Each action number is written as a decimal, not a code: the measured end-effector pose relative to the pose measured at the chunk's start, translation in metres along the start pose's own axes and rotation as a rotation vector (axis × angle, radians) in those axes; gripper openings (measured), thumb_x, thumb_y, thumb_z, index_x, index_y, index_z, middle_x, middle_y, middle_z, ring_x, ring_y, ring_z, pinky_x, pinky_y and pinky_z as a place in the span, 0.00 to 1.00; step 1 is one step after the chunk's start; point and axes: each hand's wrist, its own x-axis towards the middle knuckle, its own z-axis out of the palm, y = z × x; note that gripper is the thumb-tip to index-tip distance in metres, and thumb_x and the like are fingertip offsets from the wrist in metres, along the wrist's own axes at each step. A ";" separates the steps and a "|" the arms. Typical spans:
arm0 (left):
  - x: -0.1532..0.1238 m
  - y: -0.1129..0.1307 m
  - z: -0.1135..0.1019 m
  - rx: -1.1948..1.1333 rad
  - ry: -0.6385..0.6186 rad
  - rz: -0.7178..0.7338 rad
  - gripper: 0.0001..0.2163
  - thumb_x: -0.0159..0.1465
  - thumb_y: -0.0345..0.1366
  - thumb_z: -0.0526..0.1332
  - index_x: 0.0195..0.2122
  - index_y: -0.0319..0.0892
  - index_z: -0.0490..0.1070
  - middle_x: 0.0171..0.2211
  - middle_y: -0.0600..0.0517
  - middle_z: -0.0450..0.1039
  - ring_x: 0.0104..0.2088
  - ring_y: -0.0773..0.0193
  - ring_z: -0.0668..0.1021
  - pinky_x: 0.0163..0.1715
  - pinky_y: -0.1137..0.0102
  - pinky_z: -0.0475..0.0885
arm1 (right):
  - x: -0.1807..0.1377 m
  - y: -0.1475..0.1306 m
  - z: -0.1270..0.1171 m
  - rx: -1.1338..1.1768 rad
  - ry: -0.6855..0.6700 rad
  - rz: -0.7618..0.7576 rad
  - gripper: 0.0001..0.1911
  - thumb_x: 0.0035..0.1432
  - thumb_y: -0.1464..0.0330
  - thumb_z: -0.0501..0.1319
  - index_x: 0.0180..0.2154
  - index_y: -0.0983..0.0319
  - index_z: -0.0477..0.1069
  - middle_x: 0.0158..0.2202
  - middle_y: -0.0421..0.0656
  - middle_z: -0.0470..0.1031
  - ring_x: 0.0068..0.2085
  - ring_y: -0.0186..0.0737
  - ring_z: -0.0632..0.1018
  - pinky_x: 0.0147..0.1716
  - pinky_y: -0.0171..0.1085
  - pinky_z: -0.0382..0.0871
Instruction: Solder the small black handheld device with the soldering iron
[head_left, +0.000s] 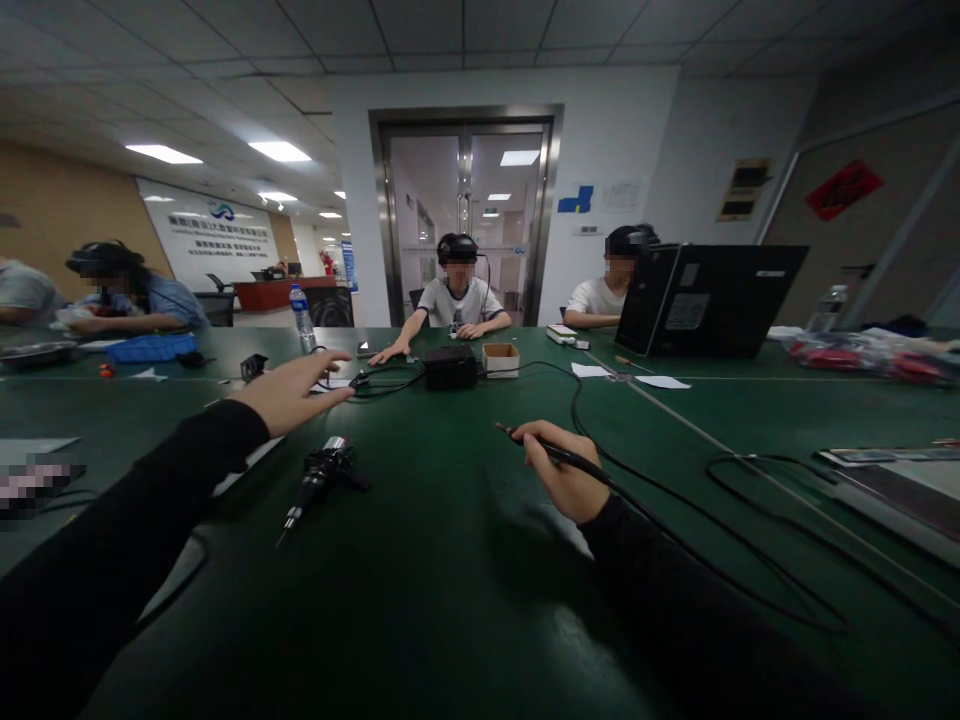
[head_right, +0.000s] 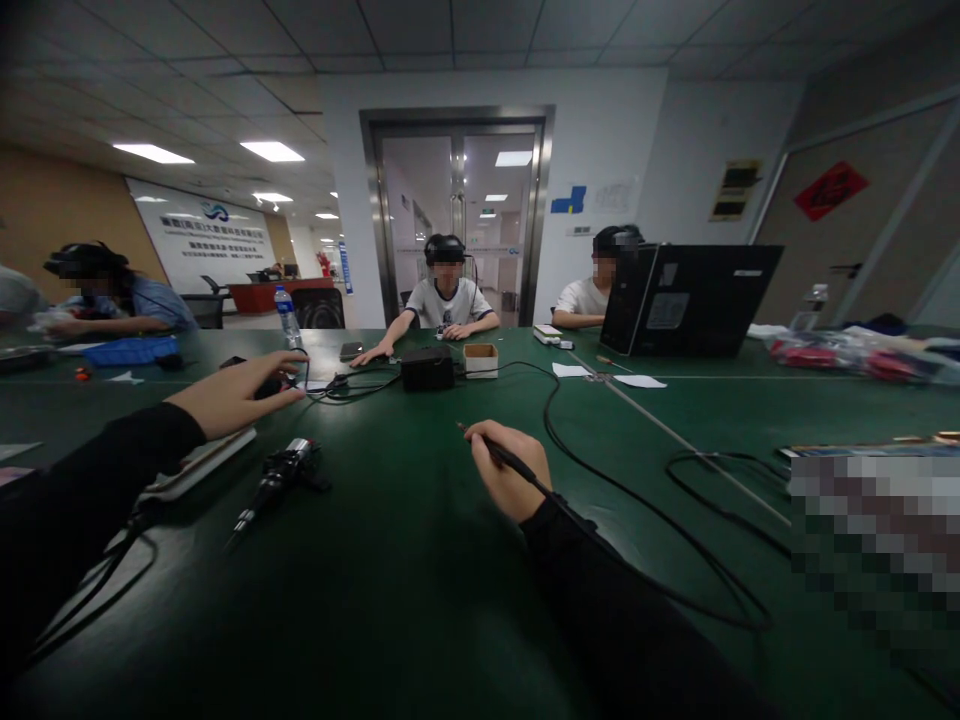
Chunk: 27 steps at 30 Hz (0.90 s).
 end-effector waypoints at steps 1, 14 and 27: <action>0.001 0.013 0.001 -0.015 -0.069 0.010 0.34 0.59 0.58 0.48 0.61 0.42 0.58 0.55 0.42 0.70 0.52 0.49 0.74 0.52 0.59 0.66 | 0.000 0.000 0.000 0.001 0.000 0.000 0.13 0.61 0.66 0.53 0.33 0.60 0.75 0.26 0.42 0.77 0.27 0.37 0.78 0.28 0.32 0.69; -0.021 -0.036 0.064 -0.092 -0.446 -0.288 0.48 0.46 0.62 0.58 0.65 0.39 0.52 0.54 0.33 0.69 0.43 0.43 0.78 0.39 0.57 0.74 | 0.000 -0.002 -0.002 0.001 0.003 -0.026 0.12 0.61 0.67 0.53 0.33 0.60 0.75 0.26 0.41 0.77 0.28 0.35 0.78 0.29 0.31 0.68; -0.009 0.012 0.092 -0.444 -0.405 -0.254 0.35 0.43 0.43 0.65 0.54 0.47 0.59 0.43 0.44 0.74 0.23 0.61 0.77 0.18 0.71 0.72 | 0.002 0.001 0.004 -0.002 -0.013 -0.023 0.13 0.62 0.66 0.52 0.33 0.59 0.75 0.26 0.41 0.77 0.27 0.36 0.77 0.29 0.32 0.67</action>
